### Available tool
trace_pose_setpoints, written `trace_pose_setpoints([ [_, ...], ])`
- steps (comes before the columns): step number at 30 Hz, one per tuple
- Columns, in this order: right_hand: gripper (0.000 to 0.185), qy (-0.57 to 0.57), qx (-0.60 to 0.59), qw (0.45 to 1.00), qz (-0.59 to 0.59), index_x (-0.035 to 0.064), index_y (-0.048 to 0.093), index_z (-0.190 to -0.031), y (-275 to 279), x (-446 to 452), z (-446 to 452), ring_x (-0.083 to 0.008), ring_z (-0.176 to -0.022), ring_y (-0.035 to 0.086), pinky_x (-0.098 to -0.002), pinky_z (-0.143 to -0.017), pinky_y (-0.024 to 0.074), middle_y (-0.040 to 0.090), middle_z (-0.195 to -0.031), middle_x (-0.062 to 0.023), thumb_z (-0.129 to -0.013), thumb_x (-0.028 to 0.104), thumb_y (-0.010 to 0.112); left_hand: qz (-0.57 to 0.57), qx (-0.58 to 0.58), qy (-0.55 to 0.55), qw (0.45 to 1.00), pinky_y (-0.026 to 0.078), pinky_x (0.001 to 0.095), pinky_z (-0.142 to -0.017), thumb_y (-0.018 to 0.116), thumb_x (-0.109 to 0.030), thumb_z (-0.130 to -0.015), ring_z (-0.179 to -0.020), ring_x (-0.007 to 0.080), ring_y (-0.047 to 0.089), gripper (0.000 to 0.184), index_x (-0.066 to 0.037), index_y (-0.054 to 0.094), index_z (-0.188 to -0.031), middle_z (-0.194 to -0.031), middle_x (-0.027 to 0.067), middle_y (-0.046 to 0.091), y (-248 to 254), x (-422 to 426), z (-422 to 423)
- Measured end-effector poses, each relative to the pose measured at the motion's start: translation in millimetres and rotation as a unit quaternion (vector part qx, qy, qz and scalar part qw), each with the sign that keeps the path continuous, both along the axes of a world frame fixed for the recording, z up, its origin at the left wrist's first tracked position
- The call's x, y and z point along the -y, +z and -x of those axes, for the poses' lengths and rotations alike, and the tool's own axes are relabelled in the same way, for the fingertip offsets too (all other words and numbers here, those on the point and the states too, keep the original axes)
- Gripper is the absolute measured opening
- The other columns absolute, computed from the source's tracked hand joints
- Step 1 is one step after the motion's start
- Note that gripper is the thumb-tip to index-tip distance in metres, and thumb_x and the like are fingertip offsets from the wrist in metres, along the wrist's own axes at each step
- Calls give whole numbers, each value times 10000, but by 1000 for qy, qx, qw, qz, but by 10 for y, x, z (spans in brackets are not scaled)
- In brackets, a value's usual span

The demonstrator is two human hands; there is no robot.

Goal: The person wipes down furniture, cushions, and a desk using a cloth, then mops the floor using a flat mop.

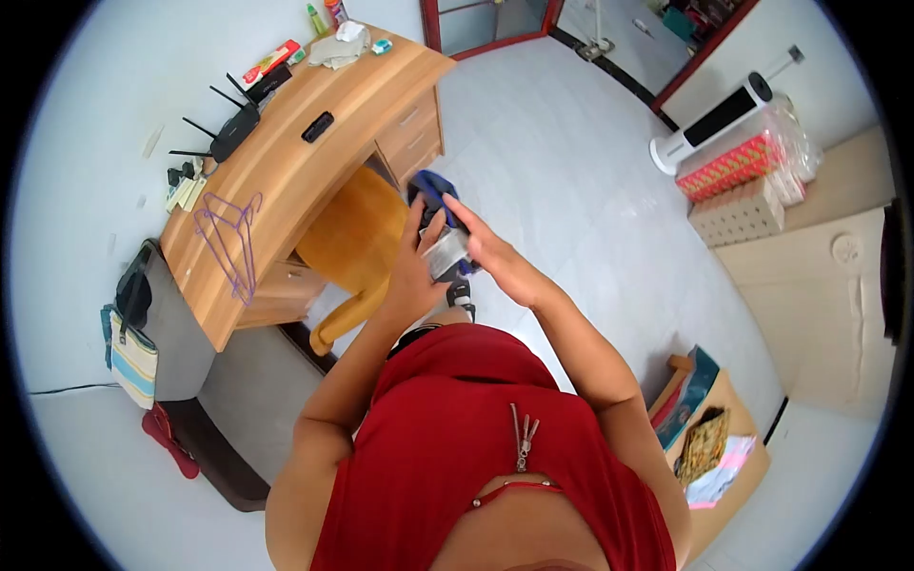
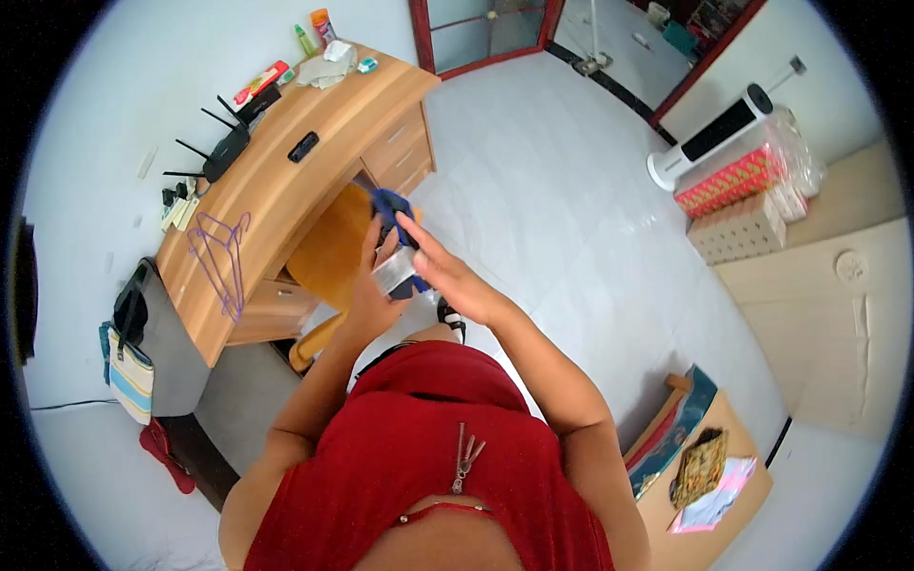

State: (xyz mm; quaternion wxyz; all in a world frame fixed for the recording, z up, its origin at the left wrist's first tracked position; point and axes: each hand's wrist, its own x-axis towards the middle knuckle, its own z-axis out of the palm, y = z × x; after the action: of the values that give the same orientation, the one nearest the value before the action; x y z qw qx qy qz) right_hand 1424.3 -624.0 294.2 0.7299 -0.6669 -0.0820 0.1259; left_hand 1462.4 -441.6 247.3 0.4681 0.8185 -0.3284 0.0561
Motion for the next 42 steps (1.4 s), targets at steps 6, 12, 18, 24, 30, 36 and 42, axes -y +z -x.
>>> trace_pose_setpoints([
  [6,562,4,-32,986,163,96,368,-1491,-505,953,-533,-311,-1292,490,-385,-1080,379,447,-1466,-158,-1012,355,505,156,-183,55,969,460,336,-969,637,101,-745,-1179,239,583,583,-38,549,-1305,-1281,125,597,-374,285,-1116],
  [12,523,-99,-119,843,516,73,534,-1352,-2227,2586,-41,-353,-1222,541,-432,-1024,440,584,-1303,-209,-948,402,571,160,-128,221,954,449,323,-988,642,86,-788,-1139,210,597,481,-12,570,-1253,-1220,114,635,-321,443,-2446],
  [18,523,72,-342,784,513,115,585,-1308,-3294,3920,692,-320,-1243,538,-415,-1048,434,600,-1314,-145,-926,473,565,89,55,342,934,446,372,-985,684,71,-752,-1182,333,583,545,-19,569,-1277,-1233,186,620,-345,515,-3641],
  [24,414,37,-388,766,511,151,612,-1279,-3507,5192,127,-291,-1269,520,-398,-1055,434,591,-1334,-115,-954,397,545,32,62,437,897,466,378,-963,664,21,-813,-1146,332,607,494,-34,561,-1293,-1230,184,626,-582,839,-4275],
  [30,348,-28,-178,769,613,116,628,-1193,-3469,6438,-1586,-351,-1042,638,-451,-899,505,686,-1092,-166,-927,337,595,-49,38,457,887,464,409,-955,686,-37,-775,-1125,381,583,538,-74,555,-1296,-1223,189,597,-1038,1353,-4632],
  [36,322,-109,-77,858,496,81,635,-1202,-3083,6436,-3359,-317,-989,665,-403,-870,524,699,-1070,-151,-928,245,600,-135,-2,470,872,435,478,-994,721,-92,-742,-1184,438,516,735,-182,450,-1419,-1323,235,507,-1535,1635,-5156],
  [42,345,-59,-119,855,502,130,635,-1216,-3092,6068,-4258,-311,-941,667,-409,-824,527,701,-1052,-144,-923,309,598,-382,-189,471,772,281,612,-1087,790,-416,-733,-1426,426,243,945,-230,294,-1516,-1567,223,235,-1717,2133,-6023],
])
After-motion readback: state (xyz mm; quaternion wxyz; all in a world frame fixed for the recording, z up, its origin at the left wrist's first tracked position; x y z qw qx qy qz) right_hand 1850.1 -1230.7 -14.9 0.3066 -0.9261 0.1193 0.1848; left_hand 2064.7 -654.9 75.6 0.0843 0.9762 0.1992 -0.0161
